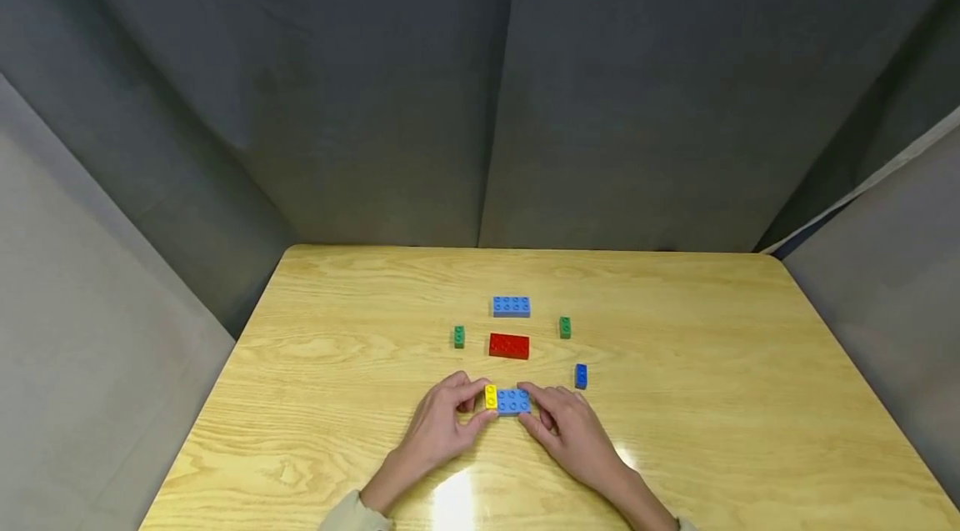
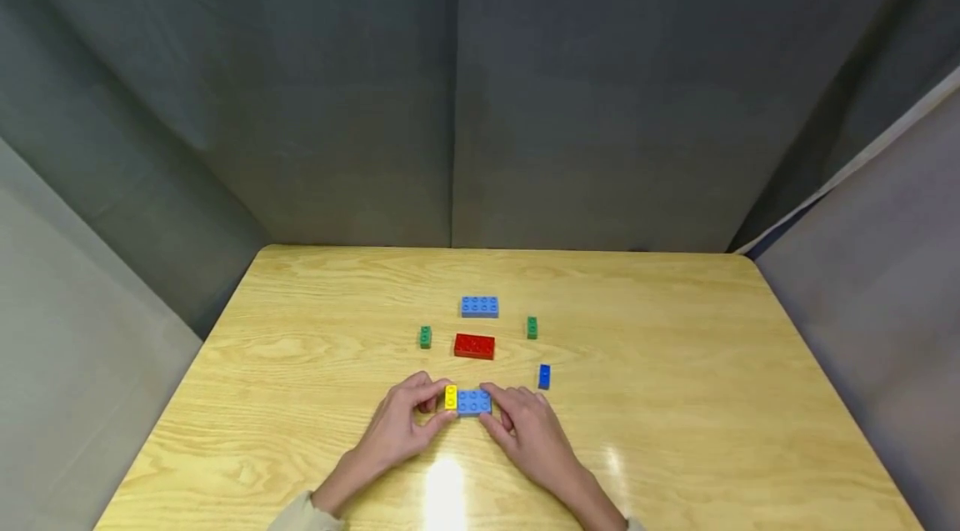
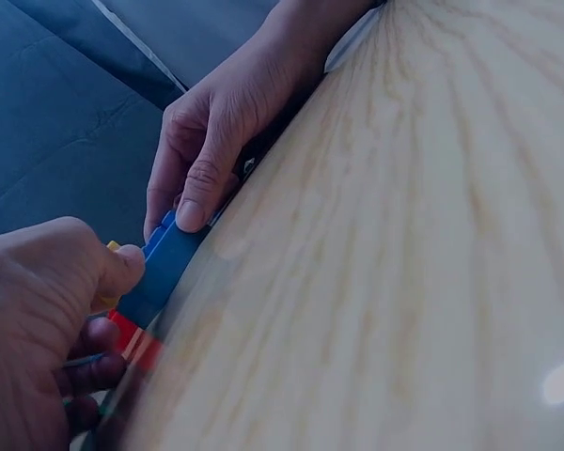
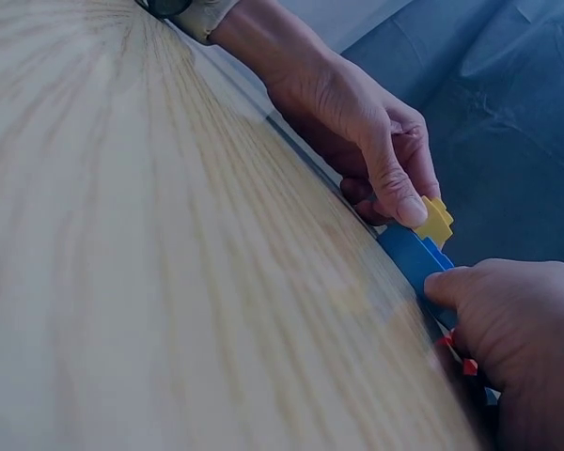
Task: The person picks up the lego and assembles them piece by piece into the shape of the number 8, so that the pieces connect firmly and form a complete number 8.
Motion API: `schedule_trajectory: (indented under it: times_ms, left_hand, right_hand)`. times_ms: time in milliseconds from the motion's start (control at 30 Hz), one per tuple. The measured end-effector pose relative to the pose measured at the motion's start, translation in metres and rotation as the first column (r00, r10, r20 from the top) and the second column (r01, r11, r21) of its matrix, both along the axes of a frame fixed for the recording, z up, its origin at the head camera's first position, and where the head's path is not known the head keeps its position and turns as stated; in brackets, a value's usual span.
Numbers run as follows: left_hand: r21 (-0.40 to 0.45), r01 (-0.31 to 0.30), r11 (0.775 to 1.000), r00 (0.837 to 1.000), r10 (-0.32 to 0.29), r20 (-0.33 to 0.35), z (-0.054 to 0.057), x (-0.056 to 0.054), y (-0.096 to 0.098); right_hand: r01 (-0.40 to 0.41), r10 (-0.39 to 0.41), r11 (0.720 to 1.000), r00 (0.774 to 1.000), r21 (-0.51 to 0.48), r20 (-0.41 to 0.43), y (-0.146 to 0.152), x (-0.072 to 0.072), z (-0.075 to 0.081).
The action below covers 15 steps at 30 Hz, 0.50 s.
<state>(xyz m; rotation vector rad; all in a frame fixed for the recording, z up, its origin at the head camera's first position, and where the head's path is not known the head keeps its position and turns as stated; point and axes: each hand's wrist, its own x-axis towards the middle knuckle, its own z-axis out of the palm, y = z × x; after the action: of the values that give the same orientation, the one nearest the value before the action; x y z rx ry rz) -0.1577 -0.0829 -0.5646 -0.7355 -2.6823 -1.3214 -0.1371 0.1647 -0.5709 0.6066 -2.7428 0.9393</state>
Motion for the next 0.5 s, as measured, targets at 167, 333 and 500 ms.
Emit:
schedule_trajectory:
  times_ms: [167, 333, 500]
  left_hand:
    - [0.066, 0.023, 0.998, 0.999, -0.025, 0.028, -0.010, -0.006, -0.003]
    - [0.060, 0.034, 0.998, 0.999, -0.035, 0.019, -0.012, -0.007, -0.003]
    - [0.045, 0.027, 0.999, 1.000, -0.027, -0.001, -0.015, -0.006, -0.001]
  right_hand:
    - [-0.005, 0.006, 1.000, 1.000, -0.012, 0.021, -0.001, -0.003, -0.002]
    - [0.017, -0.017, 1.000, 0.999, -0.012, 0.029, 0.000, -0.002, -0.004]
    - [0.026, -0.025, 1.000, 0.998, -0.009, 0.053, 0.002, 0.000, -0.003]
